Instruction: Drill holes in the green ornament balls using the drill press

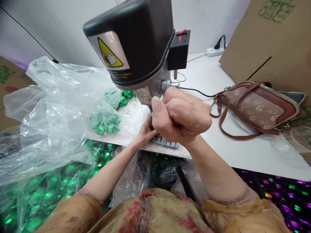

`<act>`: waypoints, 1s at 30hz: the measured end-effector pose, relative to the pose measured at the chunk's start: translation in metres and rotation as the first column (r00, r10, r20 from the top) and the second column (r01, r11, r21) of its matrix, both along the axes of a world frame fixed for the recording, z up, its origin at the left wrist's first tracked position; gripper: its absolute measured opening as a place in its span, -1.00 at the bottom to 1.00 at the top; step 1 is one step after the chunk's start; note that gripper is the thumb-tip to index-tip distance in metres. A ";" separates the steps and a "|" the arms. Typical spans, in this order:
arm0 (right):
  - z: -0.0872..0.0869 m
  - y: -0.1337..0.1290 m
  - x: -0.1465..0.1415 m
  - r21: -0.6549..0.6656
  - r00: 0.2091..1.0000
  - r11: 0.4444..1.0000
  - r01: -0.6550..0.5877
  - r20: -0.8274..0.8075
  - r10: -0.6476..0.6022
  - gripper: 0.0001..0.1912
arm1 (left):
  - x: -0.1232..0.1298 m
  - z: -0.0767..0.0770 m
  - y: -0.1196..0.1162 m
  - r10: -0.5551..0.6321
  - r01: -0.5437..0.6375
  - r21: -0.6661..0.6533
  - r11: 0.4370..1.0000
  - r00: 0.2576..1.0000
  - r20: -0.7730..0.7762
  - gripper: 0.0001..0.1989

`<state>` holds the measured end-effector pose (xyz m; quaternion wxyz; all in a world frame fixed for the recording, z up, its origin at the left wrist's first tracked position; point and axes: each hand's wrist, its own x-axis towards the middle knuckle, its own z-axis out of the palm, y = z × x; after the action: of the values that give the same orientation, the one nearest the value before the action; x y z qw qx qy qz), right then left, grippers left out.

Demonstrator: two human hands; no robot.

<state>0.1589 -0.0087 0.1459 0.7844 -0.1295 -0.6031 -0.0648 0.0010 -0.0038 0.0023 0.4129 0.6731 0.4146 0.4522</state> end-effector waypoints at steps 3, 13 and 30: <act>-0.005 0.002 0.000 0.050 0.999 0.999 0.023 0.021 -0.024 -0.54 | -0.001 -0.002 0.001 -0.011 0.011 0.003 1.000 1.000 -0.005 -0.40; -0.011 0.005 0.003 0.088 0.996 0.995 -0.046 0.083 0.039 -0.63 | -0.001 -0.003 0.002 -0.009 0.009 0.043 0.999 1.000 -0.012 -0.44; 0.049 -0.015 -0.004 -0.411 0.995 0.909 -0.061 -0.097 0.023 -0.53 | -0.001 -0.005 -0.046 0.280 -0.165 0.489 0.856 0.945 -0.170 -0.44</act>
<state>0.1553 -0.0236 0.1952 0.7666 -0.2824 -0.5701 0.0872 -0.0002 -0.0500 -0.0025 0.1305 0.7486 0.4145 0.5007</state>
